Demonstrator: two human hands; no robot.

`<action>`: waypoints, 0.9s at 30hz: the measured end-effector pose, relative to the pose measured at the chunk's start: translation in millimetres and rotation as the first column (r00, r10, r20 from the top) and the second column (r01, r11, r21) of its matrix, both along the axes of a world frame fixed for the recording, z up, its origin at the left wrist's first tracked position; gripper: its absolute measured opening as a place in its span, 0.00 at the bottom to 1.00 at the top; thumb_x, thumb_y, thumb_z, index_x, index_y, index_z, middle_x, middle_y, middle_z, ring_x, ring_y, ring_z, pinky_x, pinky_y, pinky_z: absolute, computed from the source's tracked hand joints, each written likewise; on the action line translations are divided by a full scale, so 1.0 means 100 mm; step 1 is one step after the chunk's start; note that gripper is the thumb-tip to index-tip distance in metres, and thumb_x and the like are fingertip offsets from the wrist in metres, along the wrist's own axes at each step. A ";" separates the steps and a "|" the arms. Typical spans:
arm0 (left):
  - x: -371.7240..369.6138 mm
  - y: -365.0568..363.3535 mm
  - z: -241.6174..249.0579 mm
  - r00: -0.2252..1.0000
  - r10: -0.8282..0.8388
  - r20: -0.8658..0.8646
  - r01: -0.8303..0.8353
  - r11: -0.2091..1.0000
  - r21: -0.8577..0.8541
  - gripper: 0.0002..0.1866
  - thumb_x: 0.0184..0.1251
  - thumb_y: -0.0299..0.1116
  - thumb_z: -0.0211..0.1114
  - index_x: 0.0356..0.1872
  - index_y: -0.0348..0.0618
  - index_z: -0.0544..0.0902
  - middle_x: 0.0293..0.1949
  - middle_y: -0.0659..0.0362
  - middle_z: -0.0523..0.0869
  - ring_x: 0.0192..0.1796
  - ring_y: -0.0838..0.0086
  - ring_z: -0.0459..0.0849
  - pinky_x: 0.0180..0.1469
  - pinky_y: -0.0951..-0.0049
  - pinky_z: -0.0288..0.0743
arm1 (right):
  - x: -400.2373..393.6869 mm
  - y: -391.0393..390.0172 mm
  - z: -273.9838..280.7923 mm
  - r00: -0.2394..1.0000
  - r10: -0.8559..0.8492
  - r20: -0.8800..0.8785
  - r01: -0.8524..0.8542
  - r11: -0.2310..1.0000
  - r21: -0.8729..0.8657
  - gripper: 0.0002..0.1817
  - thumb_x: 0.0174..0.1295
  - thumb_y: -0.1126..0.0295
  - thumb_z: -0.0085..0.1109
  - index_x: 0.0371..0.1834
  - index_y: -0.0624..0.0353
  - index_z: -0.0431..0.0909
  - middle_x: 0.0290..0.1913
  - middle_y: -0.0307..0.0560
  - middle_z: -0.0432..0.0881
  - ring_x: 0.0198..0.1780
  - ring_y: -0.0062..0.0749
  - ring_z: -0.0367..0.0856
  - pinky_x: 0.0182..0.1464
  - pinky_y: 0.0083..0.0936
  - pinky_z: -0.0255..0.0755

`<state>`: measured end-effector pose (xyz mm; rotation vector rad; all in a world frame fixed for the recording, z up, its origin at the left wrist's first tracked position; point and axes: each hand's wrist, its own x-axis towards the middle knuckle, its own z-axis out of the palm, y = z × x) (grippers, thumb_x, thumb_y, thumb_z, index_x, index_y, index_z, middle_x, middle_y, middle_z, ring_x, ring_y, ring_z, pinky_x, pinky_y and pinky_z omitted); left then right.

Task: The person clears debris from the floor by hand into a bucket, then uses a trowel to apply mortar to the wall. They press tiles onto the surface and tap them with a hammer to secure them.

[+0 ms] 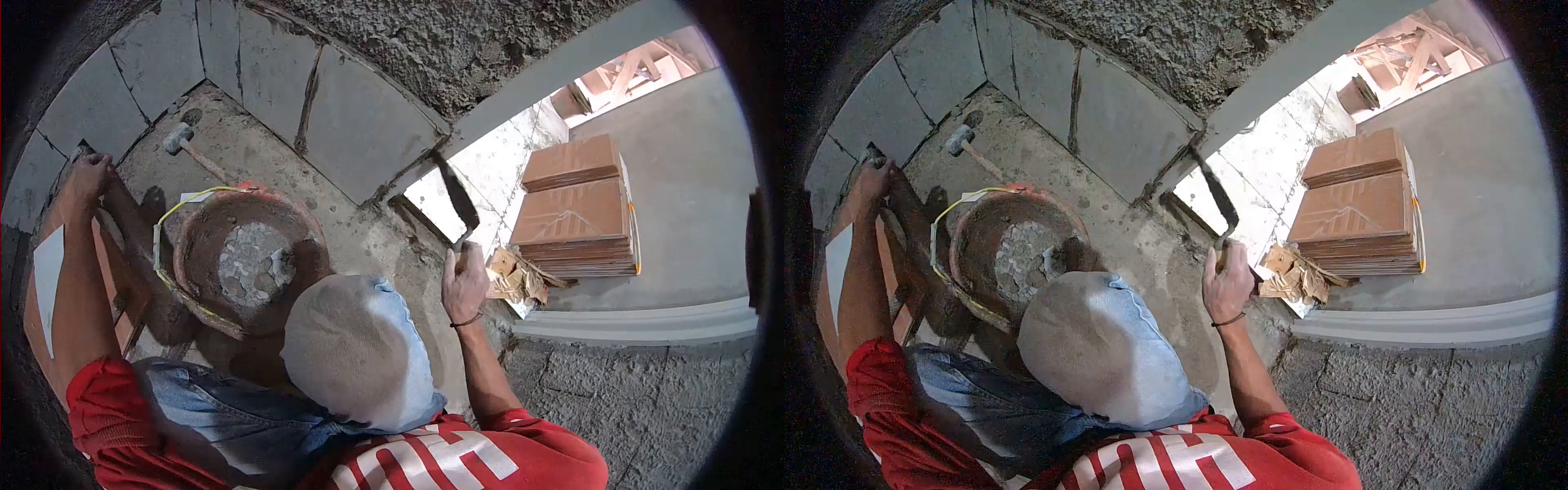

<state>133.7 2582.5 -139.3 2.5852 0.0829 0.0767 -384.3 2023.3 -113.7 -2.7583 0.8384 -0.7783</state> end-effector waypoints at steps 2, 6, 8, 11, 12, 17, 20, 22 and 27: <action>-0.01 0.08 -0.03 0.999 -0.033 -0.024 0.033 0.999 0.014 0.28 0.75 0.54 0.66 0.51 0.32 0.83 0.37 0.46 0.90 0.36 0.59 0.90 0.37 0.58 0.83 | -0.04 0.01 -0.26 0.999 -0.004 -0.047 0.006 0.999 0.041 0.13 0.69 0.69 0.64 0.50 0.62 0.75 0.41 0.58 0.78 0.37 0.56 0.82 0.37 0.45 0.76; 0.18 0.30 -0.28 0.997 -0.066 0.031 0.066 0.998 -0.008 0.29 0.74 0.56 0.66 0.52 0.33 0.84 0.38 0.46 0.91 0.36 0.57 0.91 0.38 0.57 0.83 | -0.08 -0.06 -0.96 0.968 0.012 -0.252 0.007 0.997 0.074 0.13 0.70 0.64 0.63 0.50 0.59 0.74 0.45 0.57 0.79 0.41 0.59 0.85 0.39 0.47 0.79; -0.09 0.11 0.00 0.999 -0.053 0.004 0.053 0.997 -0.060 0.29 0.74 0.57 0.67 0.49 0.35 0.85 0.38 0.47 0.91 0.35 0.60 0.91 0.38 0.58 0.82 | -0.11 -0.07 -1.24 0.931 0.038 -0.364 0.003 0.994 0.112 0.16 0.70 0.60 0.62 0.53 0.58 0.74 0.49 0.58 0.80 0.46 0.61 0.85 0.43 0.50 0.80; 0.05 0.22 -0.14 0.996 0.045 -0.083 -0.054 0.993 -0.108 0.23 0.74 0.48 0.66 0.56 0.37 0.87 0.44 0.49 0.91 0.43 0.64 0.91 0.41 0.58 0.84 | -0.24 0.01 -1.40 0.932 0.069 -0.357 -0.007 0.985 0.171 0.18 0.70 0.61 0.62 0.56 0.59 0.75 0.51 0.59 0.81 0.48 0.62 0.84 0.46 0.50 0.80; 0.03 0.26 -0.08 0.995 0.001 -0.102 -0.016 0.989 -0.144 0.24 0.73 0.49 0.66 0.55 0.38 0.86 0.44 0.50 0.91 0.42 0.64 0.91 0.41 0.58 0.84 | -0.27 0.02 -1.42 0.945 0.061 -0.321 -0.002 0.984 0.180 0.18 0.71 0.61 0.61 0.57 0.59 0.75 0.53 0.60 0.81 0.50 0.61 0.83 0.47 0.48 0.80; 0.29 0.54 -0.35 0.998 -0.002 -0.066 0.000 1.000 -0.030 0.21 0.74 0.47 0.66 0.53 0.38 0.86 0.41 0.52 0.90 0.41 0.66 0.91 0.39 0.63 0.83 | -0.16 0.00 -1.43 0.989 0.008 -0.149 0.013 0.990 0.139 0.16 0.71 0.61 0.60 0.54 0.59 0.75 0.49 0.60 0.81 0.47 0.60 0.84 0.43 0.49 0.79; 0.26 0.38 -0.33 0.999 -0.009 -0.046 0.005 0.997 -0.075 0.18 0.76 0.44 0.67 0.52 0.37 0.86 0.38 0.53 0.90 0.36 0.69 0.89 0.35 0.66 0.80 | -0.11 -0.04 -1.56 0.967 0.033 -0.254 -0.003 0.993 0.120 0.16 0.72 0.61 0.59 0.53 0.62 0.75 0.50 0.60 0.81 0.46 0.62 0.84 0.42 0.52 0.79; 0.08 0.18 -0.14 0.999 0.014 -0.034 -0.019 0.989 -0.147 0.17 0.78 0.42 0.68 0.51 0.36 0.86 0.35 0.54 0.90 0.31 0.71 0.87 0.32 0.67 0.78 | -0.12 -0.06 -1.70 0.969 0.030 -0.246 -0.005 0.995 0.098 0.16 0.71 0.61 0.60 0.52 0.62 0.75 0.51 0.60 0.81 0.44 0.63 0.84 0.42 0.52 0.78; -0.10 0.08 0.07 0.995 0.014 -0.098 -0.045 0.946 -0.321 0.17 0.78 0.41 0.67 0.51 0.34 0.86 0.36 0.54 0.89 0.33 0.68 0.87 0.34 0.65 0.80 | -0.29 0.02 -1.69 0.962 0.063 -0.265 -0.023 0.988 0.151 0.16 0.71 0.61 0.60 0.50 0.62 0.75 0.49 0.63 0.82 0.41 0.66 0.83 0.43 0.55 0.77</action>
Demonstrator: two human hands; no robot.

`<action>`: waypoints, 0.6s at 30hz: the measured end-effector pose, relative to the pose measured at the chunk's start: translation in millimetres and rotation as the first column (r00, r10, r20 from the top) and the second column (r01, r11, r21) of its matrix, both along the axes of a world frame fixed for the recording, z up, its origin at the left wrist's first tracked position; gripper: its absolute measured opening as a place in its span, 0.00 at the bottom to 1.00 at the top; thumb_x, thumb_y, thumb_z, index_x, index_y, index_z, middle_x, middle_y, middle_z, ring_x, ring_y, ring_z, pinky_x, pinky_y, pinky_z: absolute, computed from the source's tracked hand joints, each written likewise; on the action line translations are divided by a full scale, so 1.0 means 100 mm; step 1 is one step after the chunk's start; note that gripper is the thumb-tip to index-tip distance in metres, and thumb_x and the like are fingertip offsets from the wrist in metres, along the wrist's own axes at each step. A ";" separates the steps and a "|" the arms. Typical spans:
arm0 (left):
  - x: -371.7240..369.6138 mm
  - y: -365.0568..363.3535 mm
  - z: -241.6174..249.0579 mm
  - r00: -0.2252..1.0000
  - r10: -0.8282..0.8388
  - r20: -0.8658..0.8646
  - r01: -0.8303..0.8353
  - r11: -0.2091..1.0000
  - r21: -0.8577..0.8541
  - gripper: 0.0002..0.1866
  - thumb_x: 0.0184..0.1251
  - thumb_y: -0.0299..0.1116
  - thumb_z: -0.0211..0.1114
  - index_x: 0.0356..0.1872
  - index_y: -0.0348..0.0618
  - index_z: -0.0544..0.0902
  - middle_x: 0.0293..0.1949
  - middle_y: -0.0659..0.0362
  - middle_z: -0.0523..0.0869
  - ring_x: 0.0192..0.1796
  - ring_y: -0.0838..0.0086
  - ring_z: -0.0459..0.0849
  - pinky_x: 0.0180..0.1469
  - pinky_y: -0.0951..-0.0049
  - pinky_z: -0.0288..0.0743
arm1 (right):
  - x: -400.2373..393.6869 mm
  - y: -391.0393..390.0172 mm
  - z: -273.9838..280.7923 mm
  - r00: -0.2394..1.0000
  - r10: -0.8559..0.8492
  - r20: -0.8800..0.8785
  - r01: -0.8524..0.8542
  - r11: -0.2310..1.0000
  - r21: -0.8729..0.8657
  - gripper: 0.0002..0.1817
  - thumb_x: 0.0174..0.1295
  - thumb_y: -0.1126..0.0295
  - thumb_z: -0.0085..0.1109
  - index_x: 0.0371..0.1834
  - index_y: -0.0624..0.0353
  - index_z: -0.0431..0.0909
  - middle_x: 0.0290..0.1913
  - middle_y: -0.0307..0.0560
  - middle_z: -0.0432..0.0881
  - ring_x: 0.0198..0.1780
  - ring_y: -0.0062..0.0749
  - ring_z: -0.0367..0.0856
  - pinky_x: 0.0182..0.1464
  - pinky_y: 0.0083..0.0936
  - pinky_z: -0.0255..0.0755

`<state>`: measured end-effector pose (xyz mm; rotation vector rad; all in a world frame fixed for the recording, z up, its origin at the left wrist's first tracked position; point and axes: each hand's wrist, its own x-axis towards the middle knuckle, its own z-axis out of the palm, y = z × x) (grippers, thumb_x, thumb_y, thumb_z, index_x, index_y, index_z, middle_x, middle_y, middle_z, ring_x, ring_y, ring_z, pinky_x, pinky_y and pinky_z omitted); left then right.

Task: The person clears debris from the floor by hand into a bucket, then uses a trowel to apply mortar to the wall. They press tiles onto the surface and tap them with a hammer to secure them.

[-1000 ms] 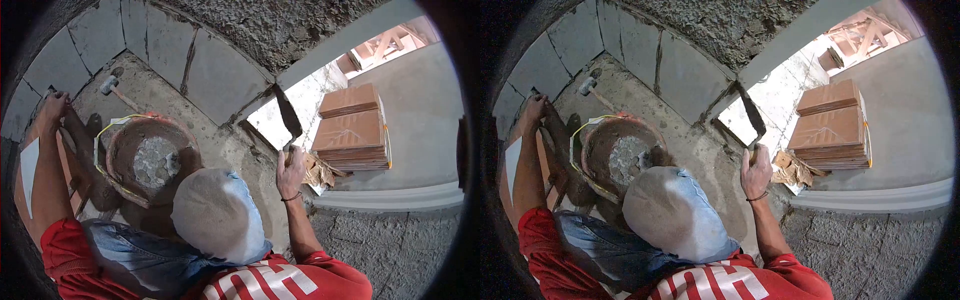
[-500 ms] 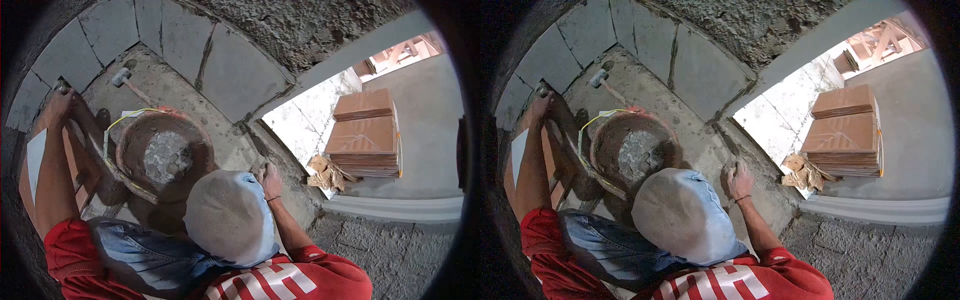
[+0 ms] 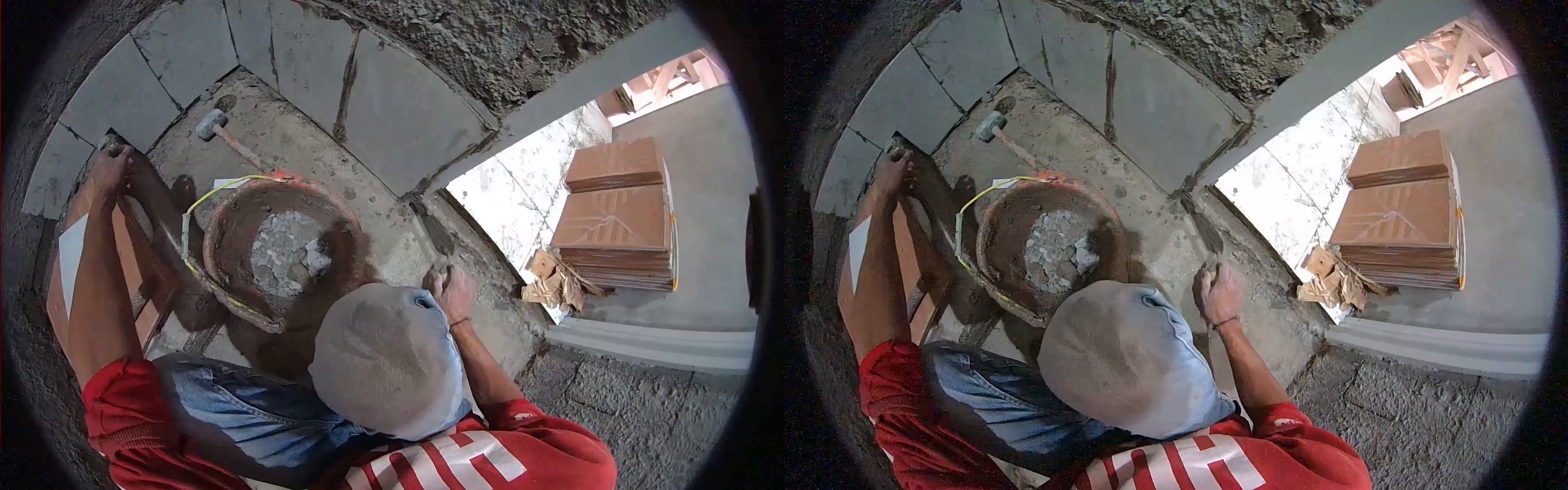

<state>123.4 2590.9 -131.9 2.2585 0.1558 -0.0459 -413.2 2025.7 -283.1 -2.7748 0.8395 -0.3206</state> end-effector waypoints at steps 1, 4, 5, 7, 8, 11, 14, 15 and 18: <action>0.05 0.05 -0.05 1.000 0.013 0.019 -0.014 0.999 0.034 0.16 0.78 0.40 0.67 0.51 0.35 0.86 0.36 0.55 0.89 0.33 0.70 0.86 0.34 0.64 0.80 | -0.05 0.03 0.02 0.998 -0.025 -0.052 0.029 0.996 0.088 0.16 0.70 0.61 0.60 0.50 0.63 0.76 0.46 0.64 0.83 0.41 0.66 0.83 0.44 0.55 0.77; 0.10 0.16 -0.08 0.995 -0.092 0.030 0.085 0.978 0.189 0.14 0.74 0.41 0.68 0.48 0.40 0.88 0.35 0.56 0.91 0.33 0.69 0.89 0.33 0.66 0.80 | -0.11 0.15 0.10 0.994 -0.031 -0.108 0.056 0.971 0.231 0.18 0.68 0.59 0.62 0.49 0.63 0.78 0.36 0.66 0.83 0.40 0.66 0.83 0.44 0.56 0.77; 0.00 0.13 -0.10 0.986 -0.079 0.145 0.048 0.978 0.204 0.14 0.72 0.42 0.69 0.42 0.39 0.90 0.32 0.54 0.91 0.34 0.68 0.91 0.35 0.65 0.81 | -0.11 0.15 0.08 0.995 -0.045 -0.094 0.077 0.925 0.373 0.19 0.66 0.58 0.63 0.49 0.63 0.77 0.36 0.66 0.83 0.41 0.66 0.83 0.44 0.56 0.77; 0.18 0.26 -0.25 0.990 -0.117 0.083 0.087 0.950 0.301 0.18 0.73 0.44 0.68 0.46 0.35 0.88 0.36 0.55 0.92 0.37 0.66 0.90 0.39 0.63 0.81 | -0.08 0.15 -0.18 0.987 -0.145 -0.069 0.159 0.822 0.547 0.20 0.63 0.57 0.66 0.49 0.62 0.78 0.37 0.66 0.84 0.42 0.66 0.84 0.45 0.54 0.77; 0.28 0.36 -0.30 0.986 -0.167 -0.001 0.155 0.912 0.380 0.22 0.74 0.45 0.67 0.51 0.31 0.87 0.40 0.56 0.92 0.39 0.64 0.90 0.43 0.61 0.81 | 0.03 0.18 -0.13 0.990 -0.123 -0.066 0.139 0.823 0.551 0.20 0.63 0.57 0.66 0.49 0.62 0.78 0.37 0.66 0.84 0.42 0.66 0.84 0.45 0.54 0.77; 0.09 0.09 -0.11 0.985 -0.128 0.117 0.066 0.900 0.431 0.22 0.71 0.47 0.69 0.51 0.34 0.88 0.37 0.55 0.92 0.38 0.65 0.89 0.43 0.61 0.80 | 0.58 0.34 0.34 0.995 0.060 -0.078 -0.019 0.893 0.450 0.21 0.64 0.54 0.65 0.48 0.62 0.80 0.45 0.70 0.84 0.47 0.67 0.84 0.47 0.52 0.76; -0.11 -0.15 0.17 0.987 -0.104 0.125 0.054 0.934 0.353 0.19 0.67 0.45 0.69 0.42 0.36 0.90 0.33 0.52 0.92 0.37 0.64 0.91 0.43 0.61 0.82 | 1.18 0.33 0.19 0.988 0.089 -0.129 0.001 0.822 0.570 0.22 0.67 0.53 0.63 0.47 0.64 0.80 0.44 0.70 0.84 0.47 0.67 0.83 0.49 0.51 0.76; -0.14 -0.17 0.18 0.971 -0.095 0.219 0.006 0.927 0.374 0.18 0.63 0.45 0.69 0.37 0.38 0.92 0.31 0.51 0.92 0.36 0.63 0.92 0.43 0.60 0.83 | 1.34 0.25 -0.04 0.985 0.111 -0.131 -0.018 0.826 0.563 0.22 0.67 0.53 0.63 0.47 0.64 0.80 0.44 0.70 0.84 0.47 0.67 0.83 0.49 0.51 0.76; -0.14 -0.10 0.22 0.982 -0.111 0.151 0.053 0.938 0.342 0.18 0.61 0.45 0.69 0.37 0.38 0.91 0.31 0.52 0.92 0.36 0.62 0.92 0.44 0.61 0.83 | 1.84 0.15 -0.42 0.952 0.305 0.027 -0.279 0.827 0.489 0.19 0.70 0.57 0.63 0.44 0.66 0.81 0.28 0.51 0.85 0.25 0.33 0.82 0.33 0.37 0.76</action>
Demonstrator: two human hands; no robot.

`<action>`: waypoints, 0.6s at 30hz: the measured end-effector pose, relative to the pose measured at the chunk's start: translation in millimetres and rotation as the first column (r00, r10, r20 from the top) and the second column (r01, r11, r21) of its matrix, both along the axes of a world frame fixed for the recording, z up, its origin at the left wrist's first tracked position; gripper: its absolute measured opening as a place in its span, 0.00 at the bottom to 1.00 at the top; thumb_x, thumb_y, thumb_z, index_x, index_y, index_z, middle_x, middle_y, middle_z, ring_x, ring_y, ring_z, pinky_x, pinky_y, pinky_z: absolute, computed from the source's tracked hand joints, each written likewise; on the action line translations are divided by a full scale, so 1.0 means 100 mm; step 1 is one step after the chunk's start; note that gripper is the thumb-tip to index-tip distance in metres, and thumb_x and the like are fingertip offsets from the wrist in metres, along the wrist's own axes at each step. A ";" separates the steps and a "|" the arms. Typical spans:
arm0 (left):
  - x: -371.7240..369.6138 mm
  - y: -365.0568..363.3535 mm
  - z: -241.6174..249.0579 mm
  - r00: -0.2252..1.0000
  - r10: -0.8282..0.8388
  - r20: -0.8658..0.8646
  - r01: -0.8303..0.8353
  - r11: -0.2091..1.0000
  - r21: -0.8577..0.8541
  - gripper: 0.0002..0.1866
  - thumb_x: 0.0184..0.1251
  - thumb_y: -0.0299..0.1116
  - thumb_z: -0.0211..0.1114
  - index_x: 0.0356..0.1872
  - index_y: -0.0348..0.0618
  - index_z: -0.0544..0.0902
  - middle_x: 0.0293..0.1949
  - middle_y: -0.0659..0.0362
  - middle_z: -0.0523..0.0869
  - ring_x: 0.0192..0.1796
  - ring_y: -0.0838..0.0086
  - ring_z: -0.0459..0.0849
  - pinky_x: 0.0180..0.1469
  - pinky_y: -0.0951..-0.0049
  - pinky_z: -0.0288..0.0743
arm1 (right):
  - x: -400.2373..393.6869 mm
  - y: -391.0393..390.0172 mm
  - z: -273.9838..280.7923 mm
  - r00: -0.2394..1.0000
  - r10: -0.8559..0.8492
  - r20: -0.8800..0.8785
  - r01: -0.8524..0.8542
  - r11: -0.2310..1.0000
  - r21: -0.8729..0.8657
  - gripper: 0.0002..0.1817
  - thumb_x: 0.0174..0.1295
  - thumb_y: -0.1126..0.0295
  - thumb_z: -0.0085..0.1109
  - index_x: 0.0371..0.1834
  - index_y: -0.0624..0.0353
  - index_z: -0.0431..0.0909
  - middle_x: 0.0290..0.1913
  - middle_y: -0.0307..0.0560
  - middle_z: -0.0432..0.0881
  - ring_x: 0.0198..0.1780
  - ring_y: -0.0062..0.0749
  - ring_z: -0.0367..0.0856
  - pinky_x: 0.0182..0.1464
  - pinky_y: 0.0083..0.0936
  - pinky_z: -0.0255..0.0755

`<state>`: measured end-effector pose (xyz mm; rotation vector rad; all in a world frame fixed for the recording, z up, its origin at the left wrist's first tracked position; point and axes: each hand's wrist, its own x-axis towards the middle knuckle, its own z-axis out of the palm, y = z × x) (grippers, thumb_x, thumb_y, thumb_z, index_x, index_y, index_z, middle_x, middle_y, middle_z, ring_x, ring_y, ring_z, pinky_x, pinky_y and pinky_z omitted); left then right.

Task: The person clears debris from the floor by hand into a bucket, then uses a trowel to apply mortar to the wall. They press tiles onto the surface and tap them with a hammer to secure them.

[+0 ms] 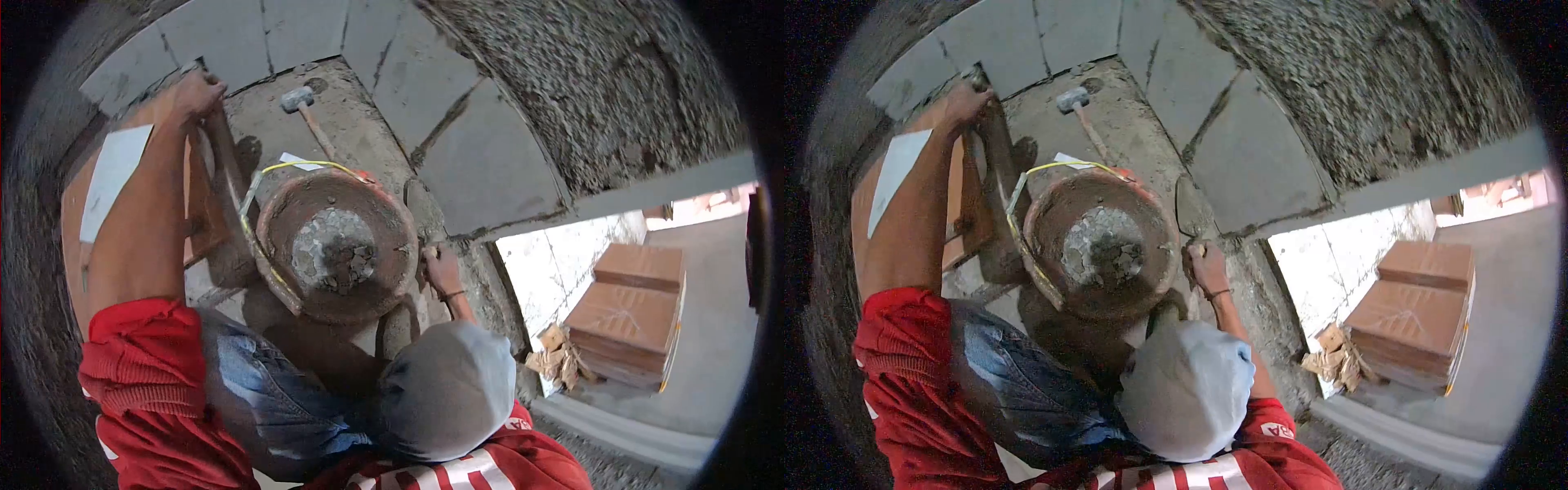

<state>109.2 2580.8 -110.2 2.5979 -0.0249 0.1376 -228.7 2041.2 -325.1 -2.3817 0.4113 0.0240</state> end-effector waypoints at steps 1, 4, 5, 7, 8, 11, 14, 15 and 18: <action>0.04 0.08 -0.05 0.999 0.032 -0.007 -0.032 0.999 -0.012 0.18 0.61 0.45 0.69 0.37 0.38 0.91 0.31 0.52 0.92 0.36 0.62 0.92 0.44 0.61 0.83 | 0.16 0.14 0.24 0.986 -0.038 -0.163 0.060 0.989 0.133 0.21 0.69 0.54 0.61 0.47 0.66 0.81 0.34 0.61 0.85 0.38 0.49 0.83 0.42 0.44 0.76; 0.11 0.24 -0.20 0.999 0.046 0.000 -0.046 0.997 -0.065 0.19 0.61 0.46 0.69 0.39 0.39 0.92 0.31 0.51 0.92 0.37 0.61 0.93 0.46 0.60 0.84 | 0.51 0.00 -0.22 0.980 0.039 -0.193 -0.011 0.989 0.145 0.25 0.69 0.52 0.56 0.53 0.64 0.84 0.47 0.72 0.87 0.55 0.63 0.85 0.55 0.49 0.75; 0.08 0.24 -0.14 0.999 0.050 0.007 -0.050 0.999 -0.007 0.19 0.60 0.46 0.69 0.39 0.39 0.92 0.32 0.51 0.92 0.38 0.61 0.93 0.47 0.60 0.84 | 0.56 0.06 -0.21 0.984 0.036 -0.172 -0.008 0.987 0.160 0.26 0.69 0.52 0.56 0.54 0.64 0.85 0.49 0.72 0.87 0.56 0.63 0.85 0.56 0.48 0.75; -0.07 0.14 0.01 0.997 0.055 0.060 -0.060 0.994 0.091 0.19 0.60 0.45 0.69 0.41 0.39 0.93 0.32 0.50 0.93 0.38 0.61 0.93 0.49 0.58 0.85 | 0.72 -0.05 -0.59 0.988 0.000 -0.156 0.043 0.962 0.271 0.28 0.69 0.51 0.56 0.58 0.66 0.84 0.53 0.71 0.87 0.59 0.63 0.85 0.59 0.46 0.75; -0.09 0.14 -0.02 0.996 0.063 0.057 -0.068 0.994 0.086 0.19 0.60 0.45 0.69 0.41 0.39 0.93 0.32 0.50 0.93 0.38 0.61 0.93 0.49 0.58 0.85 | 0.79 -0.12 -0.76 0.987 0.007 -0.159 0.036 0.963 0.266 0.28 0.69 0.51 0.56 0.58 0.66 0.84 0.53 0.71 0.87 0.59 0.63 0.85 0.59 0.46 0.75; -0.03 0.14 -0.05 0.992 0.073 0.104 -0.081 0.994 0.074 0.18 0.60 0.44 0.69 0.40 0.39 0.92 0.30 0.51 0.92 0.35 0.60 0.93 0.46 0.59 0.85 | 0.85 -0.11 -0.85 0.986 -0.072 -0.148 0.108 0.963 0.247 0.28 0.69 0.52 0.58 0.56 0.69 0.84 0.52 0.69 0.88 0.57 0.61 0.86 0.58 0.45 0.76; 0.02 0.10 -0.01 0.999 0.043 0.015 -0.043 0.998 0.044 0.18 0.61 0.44 0.69 0.39 0.38 0.92 0.29 0.51 0.91 0.32 0.61 0.92 0.43 0.60 0.86 | 0.80 0.02 -0.50 0.989 -0.030 -0.147 0.077 0.943 0.325 0.29 0.70 0.51 0.57 0.57 0.68 0.84 0.51 0.66 0.89 0.55 0.59 0.87 0.57 0.45 0.76; 0.01 0.08 -0.02 0.999 0.041 0.009 -0.041 0.999 -0.014 0.18 0.61 0.44 0.69 0.39 0.37 0.91 0.28 0.51 0.91 0.31 0.61 0.91 0.43 0.60 0.86 | 0.77 0.06 -0.44 0.990 -0.051 -0.133 0.084 0.963 0.256 0.29 0.69 0.51 0.58 0.57 0.68 0.84 0.51 0.66 0.89 0.54 0.58 0.87 0.57 0.45 0.76; -0.03 0.03 0.02 0.999 0.037 -0.001 -0.037 0.998 -0.041 0.17 0.61 0.43 0.70 0.39 0.36 0.91 0.27 0.51 0.90 0.29 0.63 0.91 0.42 0.60 0.86 | 0.73 0.13 -0.17 0.997 -0.039 -0.072 0.051 0.984 0.168 0.26 0.70 0.54 0.60 0.56 0.68 0.84 0.48 0.60 0.90 0.49 0.45 0.86 0.53 0.40 0.77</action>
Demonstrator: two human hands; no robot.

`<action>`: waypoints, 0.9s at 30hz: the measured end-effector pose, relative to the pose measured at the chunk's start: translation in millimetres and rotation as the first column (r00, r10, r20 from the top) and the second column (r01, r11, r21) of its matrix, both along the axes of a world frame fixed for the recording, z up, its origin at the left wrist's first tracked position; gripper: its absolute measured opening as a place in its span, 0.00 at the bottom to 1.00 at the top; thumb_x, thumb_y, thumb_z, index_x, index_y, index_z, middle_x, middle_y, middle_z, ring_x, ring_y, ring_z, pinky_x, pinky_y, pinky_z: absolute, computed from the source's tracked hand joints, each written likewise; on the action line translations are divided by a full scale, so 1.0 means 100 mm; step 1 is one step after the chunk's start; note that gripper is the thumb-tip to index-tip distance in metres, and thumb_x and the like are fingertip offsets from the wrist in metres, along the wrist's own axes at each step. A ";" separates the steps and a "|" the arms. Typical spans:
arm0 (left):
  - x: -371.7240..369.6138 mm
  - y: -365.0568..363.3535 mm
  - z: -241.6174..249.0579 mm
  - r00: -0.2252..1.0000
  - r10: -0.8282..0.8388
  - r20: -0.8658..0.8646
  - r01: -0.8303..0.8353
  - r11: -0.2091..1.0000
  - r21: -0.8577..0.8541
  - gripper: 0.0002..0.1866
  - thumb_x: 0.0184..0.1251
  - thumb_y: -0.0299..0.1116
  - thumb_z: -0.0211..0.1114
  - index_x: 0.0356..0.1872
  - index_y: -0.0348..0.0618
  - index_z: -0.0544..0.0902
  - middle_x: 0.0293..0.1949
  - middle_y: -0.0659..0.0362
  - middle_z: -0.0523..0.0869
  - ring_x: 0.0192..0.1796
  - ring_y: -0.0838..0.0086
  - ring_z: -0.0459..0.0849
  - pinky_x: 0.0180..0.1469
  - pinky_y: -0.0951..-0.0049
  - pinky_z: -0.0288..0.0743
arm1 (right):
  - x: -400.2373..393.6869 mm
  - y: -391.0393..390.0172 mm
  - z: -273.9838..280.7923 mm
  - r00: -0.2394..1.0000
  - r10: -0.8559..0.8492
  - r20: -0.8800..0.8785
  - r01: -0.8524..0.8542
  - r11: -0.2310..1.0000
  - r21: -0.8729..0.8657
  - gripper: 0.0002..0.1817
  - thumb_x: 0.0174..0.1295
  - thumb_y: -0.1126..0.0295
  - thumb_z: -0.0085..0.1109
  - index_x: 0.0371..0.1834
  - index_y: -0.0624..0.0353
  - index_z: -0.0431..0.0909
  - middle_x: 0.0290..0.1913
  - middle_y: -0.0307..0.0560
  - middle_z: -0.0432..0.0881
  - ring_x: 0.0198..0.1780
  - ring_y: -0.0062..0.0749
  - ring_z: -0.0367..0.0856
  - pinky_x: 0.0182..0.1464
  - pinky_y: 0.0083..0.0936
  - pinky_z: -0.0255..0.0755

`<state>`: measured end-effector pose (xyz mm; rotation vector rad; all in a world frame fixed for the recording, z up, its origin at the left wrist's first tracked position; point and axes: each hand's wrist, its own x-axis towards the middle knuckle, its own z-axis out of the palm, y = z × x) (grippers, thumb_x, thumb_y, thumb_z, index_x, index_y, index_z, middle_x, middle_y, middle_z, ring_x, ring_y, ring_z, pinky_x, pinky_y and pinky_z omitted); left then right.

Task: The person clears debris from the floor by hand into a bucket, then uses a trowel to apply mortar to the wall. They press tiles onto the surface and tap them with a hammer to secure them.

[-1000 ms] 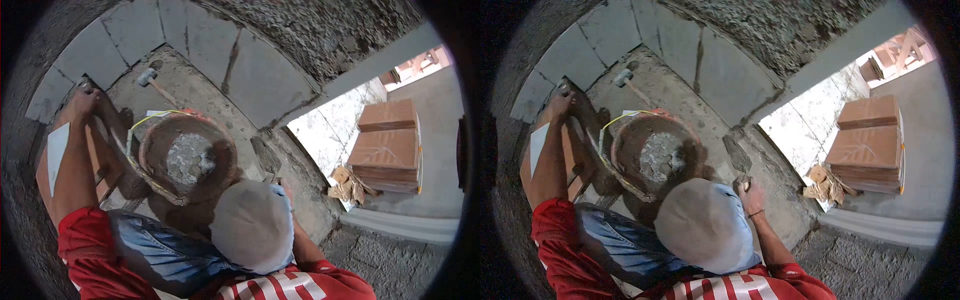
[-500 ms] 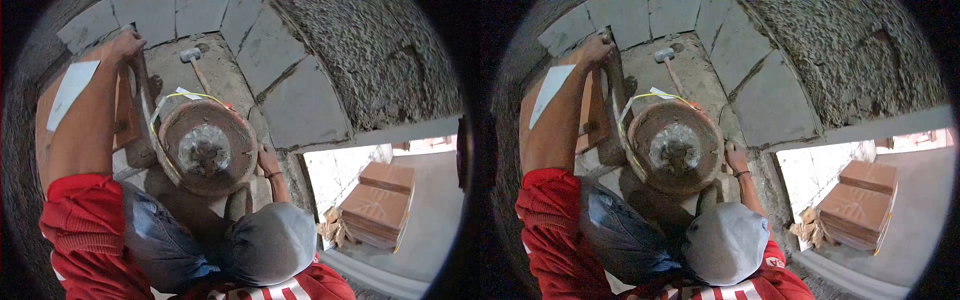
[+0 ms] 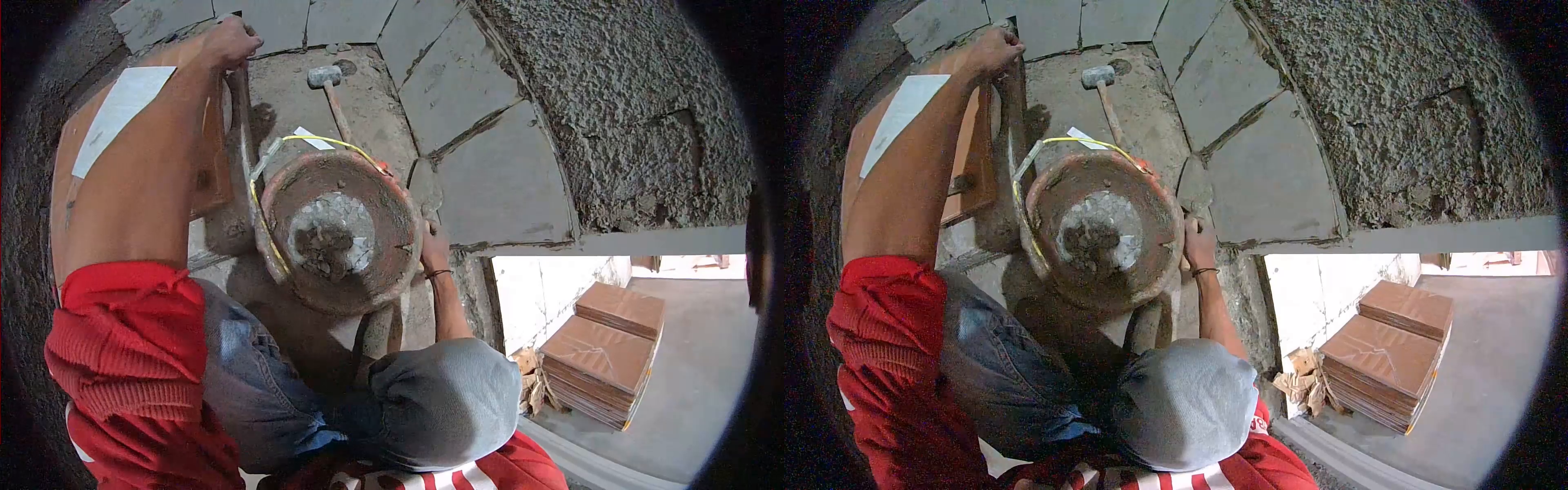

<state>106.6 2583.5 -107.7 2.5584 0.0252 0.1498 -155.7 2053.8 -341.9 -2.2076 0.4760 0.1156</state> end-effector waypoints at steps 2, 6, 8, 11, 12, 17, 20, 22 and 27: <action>-0.05 -0.04 0.02 1.000 -0.009 -0.007 0.009 1.000 0.029 0.17 0.61 0.42 0.70 0.39 0.36 0.91 0.27 0.51 0.90 0.29 0.63 0.91 0.41 0.61 0.86 | -0.08 0.06 0.19 0.999 0.028 0.043 -0.027 0.999 -0.024 0.23 0.70 0.57 0.60 0.56 0.68 0.85 0.45 0.54 0.90 0.46 0.32 0.85 0.49 0.36 0.77; 0.06 0.05 -0.09 0.999 -0.004 0.044 0.004 1.000 0.014 0.17 0.61 0.42 0.69 0.39 0.37 0.91 0.29 0.51 0.91 0.30 0.61 0.92 0.42 0.60 0.86 | -0.34 0.04 0.10 0.996 0.040 0.076 -0.020 0.968 -0.252 0.27 0.66 0.53 0.61 0.53 0.69 0.84 0.49 0.73 0.86 0.54 0.68 0.84 0.56 0.49 0.76; 0.08 0.08 -0.14 0.996 -0.022 0.091 0.013 0.995 0.098 0.17 0.61 0.42 0.69 0.39 0.37 0.91 0.30 0.50 0.91 0.31 0.61 0.92 0.43 0.59 0.87 | -0.43 0.00 0.04 0.992 0.073 0.104 -0.043 0.963 -0.268 0.26 0.66 0.53 0.61 0.52 0.69 0.84 0.49 0.73 0.86 0.54 0.70 0.83 0.57 0.50 0.75; 0.03 0.01 -0.10 0.997 0.001 0.081 -0.002 1.000 0.013 0.18 0.61 0.43 0.68 0.41 0.36 0.92 0.31 0.49 0.92 0.31 0.59 0.92 0.43 0.58 0.86 | -0.51 0.00 0.12 0.997 0.033 -0.066 -0.040 0.994 -0.101 0.25 0.67 0.54 0.59 0.50 0.69 0.84 0.48 0.73 0.86 0.52 0.71 0.82 0.56 0.50 0.74; 0.06 0.04 -0.07 0.999 -0.035 0.033 0.033 0.998 0.061 0.19 0.61 0.43 0.68 0.42 0.36 0.92 0.32 0.48 0.92 0.33 0.59 0.93 0.44 0.58 0.86 | -0.46 0.01 0.16 0.996 0.044 -0.073 -0.041 0.999 0.035 0.24 0.67 0.56 0.59 0.49 0.70 0.83 0.46 0.70 0.86 0.49 0.68 0.84 0.54 0.49 0.75; 0.17 0.11 -0.09 0.997 -0.082 0.002 0.080 0.982 0.172 0.20 0.62 0.45 0.68 0.43 0.37 0.92 0.39 0.45 0.93 0.44 0.60 0.93 0.49 0.57 0.85 | -0.13 -0.04 -0.04 0.991 -0.012 -0.135 0.065 0.916 0.395 0.20 0.68 0.58 0.57 0.45 0.67 0.84 0.40 0.50 0.86 0.38 0.40 0.86 0.42 0.43 0.77; 0.12 0.13 -0.17 0.998 0.057 -0.024 -0.057 0.998 -0.003 0.18 0.71 0.45 0.68 0.44 0.38 0.90 0.33 0.55 0.92 0.34 0.69 0.90 0.45 0.60 0.83 | 0.05 0.09 0.26 0.947 -0.123 -0.297 0.264 0.826 0.498 0.19 0.68 0.58 0.57 0.43 0.67 0.84 0.40 0.49 0.87 0.37 0.40 0.85 0.41 0.42 0.77; 0.30 0.36 -0.34 1.000 0.005 -0.028 -0.005 1.000 0.005 0.18 0.68 0.45 0.70 0.44 0.39 0.91 0.35 0.52 0.93 0.38 0.65 0.92 0.46 0.59 0.84 | 0.18 0.02 0.17 0.936 -0.095 -0.339 0.286 0.767 0.574 0.20 0.68 0.58 0.57 0.41 0.68 0.84 0.39 0.47 0.86 0.37 0.38 0.85 0.41 0.42 0.77; 0.15 0.32 -0.19 0.997 0.025 -0.070 -0.017 0.994 0.110 0.19 0.65 0.46 0.71 0.46 0.42 0.92 0.37 0.50 0.93 0.41 0.61 0.93 0.48 0.58 0.84 | 0.15 0.01 0.01 0.994 0.101 -0.029 -0.103 0.991 -0.090 0.21 0.65 0.58 0.59 0.46 0.67 0.86 0.43 0.66 0.88 0.47 0.63 0.86 0.49 0.50 0.76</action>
